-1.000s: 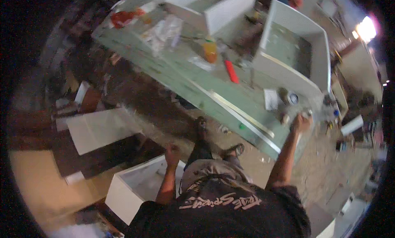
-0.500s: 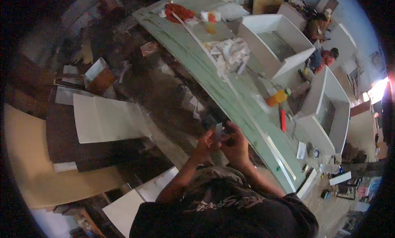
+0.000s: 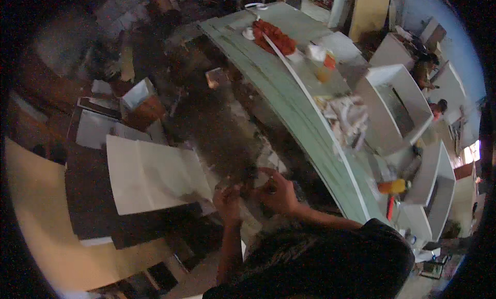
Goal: The person applies glue from a bottle onto a thin laminate strip and then presses the strip onto the edge of a white wooden cabinet frame.
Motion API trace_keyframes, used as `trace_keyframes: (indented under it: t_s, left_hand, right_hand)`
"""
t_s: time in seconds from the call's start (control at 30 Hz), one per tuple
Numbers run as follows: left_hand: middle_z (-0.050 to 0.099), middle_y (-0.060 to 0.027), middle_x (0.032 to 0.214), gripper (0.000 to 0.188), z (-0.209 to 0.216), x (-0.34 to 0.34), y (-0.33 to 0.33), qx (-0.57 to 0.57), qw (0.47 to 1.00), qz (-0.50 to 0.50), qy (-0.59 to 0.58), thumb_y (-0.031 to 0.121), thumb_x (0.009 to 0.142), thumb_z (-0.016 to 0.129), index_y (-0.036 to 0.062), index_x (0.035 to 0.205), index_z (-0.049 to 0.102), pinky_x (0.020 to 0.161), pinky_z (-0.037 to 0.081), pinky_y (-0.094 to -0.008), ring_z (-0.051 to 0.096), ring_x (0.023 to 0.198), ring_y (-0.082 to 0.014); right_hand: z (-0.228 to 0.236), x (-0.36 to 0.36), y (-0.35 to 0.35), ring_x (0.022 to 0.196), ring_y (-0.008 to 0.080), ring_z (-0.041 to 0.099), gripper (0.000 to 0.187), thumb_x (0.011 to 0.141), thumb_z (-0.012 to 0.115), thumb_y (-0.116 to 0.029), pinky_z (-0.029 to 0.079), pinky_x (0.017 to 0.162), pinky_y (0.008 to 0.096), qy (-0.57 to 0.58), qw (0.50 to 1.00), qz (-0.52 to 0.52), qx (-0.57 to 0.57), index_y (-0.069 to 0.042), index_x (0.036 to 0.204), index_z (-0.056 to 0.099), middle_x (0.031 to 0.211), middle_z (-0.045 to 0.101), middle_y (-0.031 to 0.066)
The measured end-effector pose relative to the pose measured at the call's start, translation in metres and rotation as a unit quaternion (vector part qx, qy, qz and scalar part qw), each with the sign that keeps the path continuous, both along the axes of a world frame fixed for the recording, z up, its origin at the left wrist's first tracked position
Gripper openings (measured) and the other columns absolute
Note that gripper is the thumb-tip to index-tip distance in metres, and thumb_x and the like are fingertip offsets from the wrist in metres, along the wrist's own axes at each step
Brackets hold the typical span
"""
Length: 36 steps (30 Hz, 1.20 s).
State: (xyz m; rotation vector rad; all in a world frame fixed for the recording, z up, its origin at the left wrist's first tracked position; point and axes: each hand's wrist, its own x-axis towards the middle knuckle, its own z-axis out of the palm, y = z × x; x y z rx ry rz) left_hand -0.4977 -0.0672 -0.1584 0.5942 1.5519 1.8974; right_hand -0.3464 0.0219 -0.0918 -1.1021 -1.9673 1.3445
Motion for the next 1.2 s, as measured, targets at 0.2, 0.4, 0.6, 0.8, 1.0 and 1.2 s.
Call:
trace_keyframes:
  t_s: [0.2, 0.4, 0.6, 0.8, 1.0, 1.2]
  left_hand:
    - [0.069, -0.0140, 0.113, 0.051, 0.028, -0.146, 0.105, -0.008, 1.000, 0.003, 0.011, 0.017, 0.091, 0.072, -0.0023, 0.133, 0.051, 0.092, 0.047, -0.0331, 0.064, 0.103, -0.0200]
    - [0.068, -0.0186, 0.117, 0.052, 0.050, -0.245, 0.212, -0.036, 0.999, -0.030, 0.011, 0.021, 0.094, 0.068, -0.0036, 0.135, 0.048, 0.095, 0.046, -0.0339, 0.063, 0.106, -0.0206]
    - [0.055, -0.0149, 0.139, 0.054, 0.025, -0.333, 0.325, -0.020, 0.992, -0.119, -0.032, 0.019, 0.095, 0.068, 0.0002, 0.140, 0.045, 0.111, 0.038, -0.0447, 0.059, 0.122, -0.0273]
    - [0.053, -0.0107, 0.141, 0.051, 0.008, -0.437, 0.461, -0.020, 0.962, -0.253, -0.106, 0.024, 0.098, 0.063, 0.0043, 0.141, 0.044, 0.112, 0.037, -0.0417, 0.056, 0.125, -0.0261]
    - [0.058, -0.0106, 0.131, 0.056, -0.016, -0.495, 0.653, 0.004, 0.916, -0.367, 0.161, 0.017, 0.094, 0.069, 0.0049, 0.141, 0.041, 0.107, 0.039, -0.0373, 0.053, 0.125, -0.0221]
    - [0.060, -0.0209, 0.123, 0.068, -0.064, -0.436, 0.855, 0.136, 0.823, -0.391, 0.388, 0.027, 0.087, 0.077, 0.0023, 0.140, 0.043, 0.100, 0.044, -0.0453, 0.057, 0.117, -0.0347]
  right_hand:
    - [-0.049, -0.127, 0.132, 0.102, 0.0222, 0.066, 0.056, 0.095, 0.070, -0.022, 0.053, 0.088, 0.0366, -0.036, 0.983, 0.100, -0.147, -0.007, 0.143, 0.046, 0.114, 0.069, 0.0131]
    - [-0.050, -0.251, 0.206, 0.094, 0.0188, 0.067, 0.047, 0.094, 0.072, -0.027, 0.054, 0.084, 0.0366, 0.234, 0.916, 0.223, -0.235, -0.001, 0.131, 0.058, 0.105, 0.072, 0.0140]
    - [-0.058, -0.327, 0.298, 0.091, 0.0154, 0.065, 0.026, 0.092, 0.071, -0.013, 0.053, 0.083, 0.0345, 0.090, 0.973, 0.100, -0.186, 0.003, 0.112, 0.067, 0.102, 0.072, 0.0106]
    - [-0.074, -0.377, 0.406, 0.089, 0.0173, 0.064, 0.019, 0.090, 0.063, -0.008, 0.052, 0.082, 0.0360, 0.157, 0.968, -0.183, -0.068, -0.001, 0.108, 0.068, 0.096, 0.070, 0.0096]
    - [-0.082, -0.363, 0.559, 0.088, 0.0117, 0.059, 0.034, 0.096, 0.065, -0.020, 0.050, 0.064, 0.0289, 0.202, 0.882, -0.423, -0.054, -0.004, 0.126, 0.058, 0.106, 0.063, 0.0038]
    - [-0.094, -0.359, 0.741, 0.087, 0.0146, 0.063, 0.044, 0.093, 0.068, -0.015, 0.053, 0.065, 0.0306, 0.170, 0.879, -0.444, 0.024, -0.008, 0.134, 0.055, 0.104, 0.066, 0.0061]
